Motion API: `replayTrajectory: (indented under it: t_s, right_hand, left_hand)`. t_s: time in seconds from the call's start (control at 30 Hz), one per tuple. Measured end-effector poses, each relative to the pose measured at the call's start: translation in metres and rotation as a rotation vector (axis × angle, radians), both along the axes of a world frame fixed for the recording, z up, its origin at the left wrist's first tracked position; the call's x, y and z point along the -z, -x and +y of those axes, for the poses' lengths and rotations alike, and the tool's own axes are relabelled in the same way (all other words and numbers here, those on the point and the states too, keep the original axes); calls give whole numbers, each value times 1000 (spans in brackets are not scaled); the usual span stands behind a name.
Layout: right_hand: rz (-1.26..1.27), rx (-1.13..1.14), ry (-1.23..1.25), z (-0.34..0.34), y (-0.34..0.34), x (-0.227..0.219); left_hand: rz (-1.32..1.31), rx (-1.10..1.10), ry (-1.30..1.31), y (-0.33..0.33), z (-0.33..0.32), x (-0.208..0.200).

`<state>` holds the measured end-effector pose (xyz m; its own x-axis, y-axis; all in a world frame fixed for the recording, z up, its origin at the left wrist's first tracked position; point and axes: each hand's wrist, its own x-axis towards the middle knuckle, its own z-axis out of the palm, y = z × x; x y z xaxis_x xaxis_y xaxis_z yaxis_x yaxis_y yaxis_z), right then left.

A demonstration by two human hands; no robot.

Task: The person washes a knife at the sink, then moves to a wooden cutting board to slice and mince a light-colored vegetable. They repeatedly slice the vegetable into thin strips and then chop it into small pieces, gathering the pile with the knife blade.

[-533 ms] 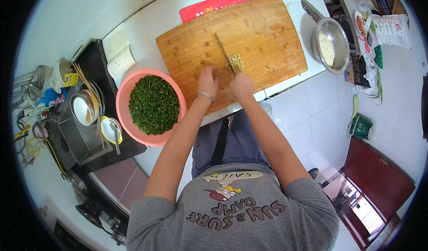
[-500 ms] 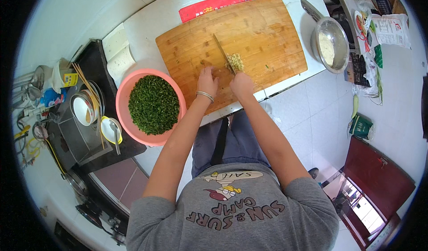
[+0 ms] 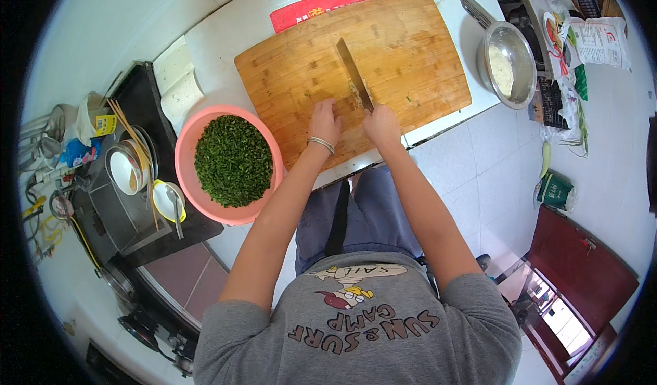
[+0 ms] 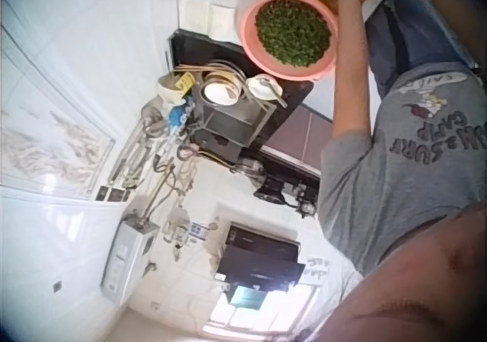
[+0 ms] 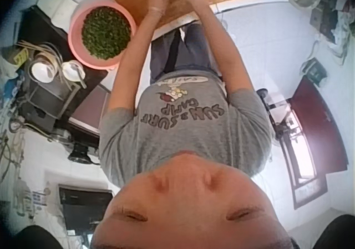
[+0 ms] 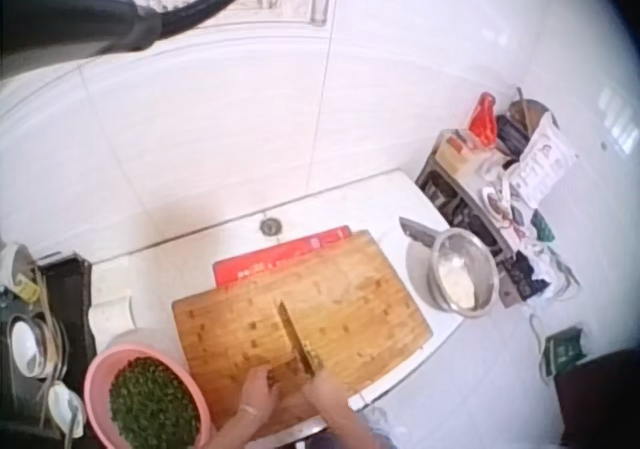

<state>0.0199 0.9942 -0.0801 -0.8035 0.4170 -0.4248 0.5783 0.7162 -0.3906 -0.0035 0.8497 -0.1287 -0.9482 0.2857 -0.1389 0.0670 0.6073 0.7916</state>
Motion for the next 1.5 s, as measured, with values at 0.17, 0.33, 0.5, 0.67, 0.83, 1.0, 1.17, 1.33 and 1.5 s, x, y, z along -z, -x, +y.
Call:
replayTrajectory:
  t_s: [0.17, 0.33, 0.5, 0.67, 0.83, 1.0, 1.17, 1.33, 1.5]
  right_hand:
    - [32, -53, -24, 7, 3, 10]
    - [19, -72, -17, 9, 2, 12]
    - [20, -78, -20, 16, -4, 24]
    - [-84, 362, 740, 37, 5, -23]
    - [-78, 465, 1022, 50, -3, -38]
    - [-135, 487, 993, 53, -7, -40]
    - [-90, 497, 956, 51, -8, -35]
    - [-15, -40, 88, 46, 0, 6]
    - [-39, -43, -23, 27, 0, -1]
  left_hand:
    - [50, -2, 45, 4, 20, 4]
    - [-28, 5, 52, 9, 23, 1]
    - [18, 45, 41, 7, 27, -8]
    - [415, 238, 161, -6, 14, -11]
    - [475, 491, 405, -4, 26, -33]
    - [453, 473, 532, 12, 31, -33]
    - [321, 446, 579, 21, 28, -31]
    - [196, 356, 576, 16, 15, -27]
    - [171, 301, 492, -1, 5, -22]
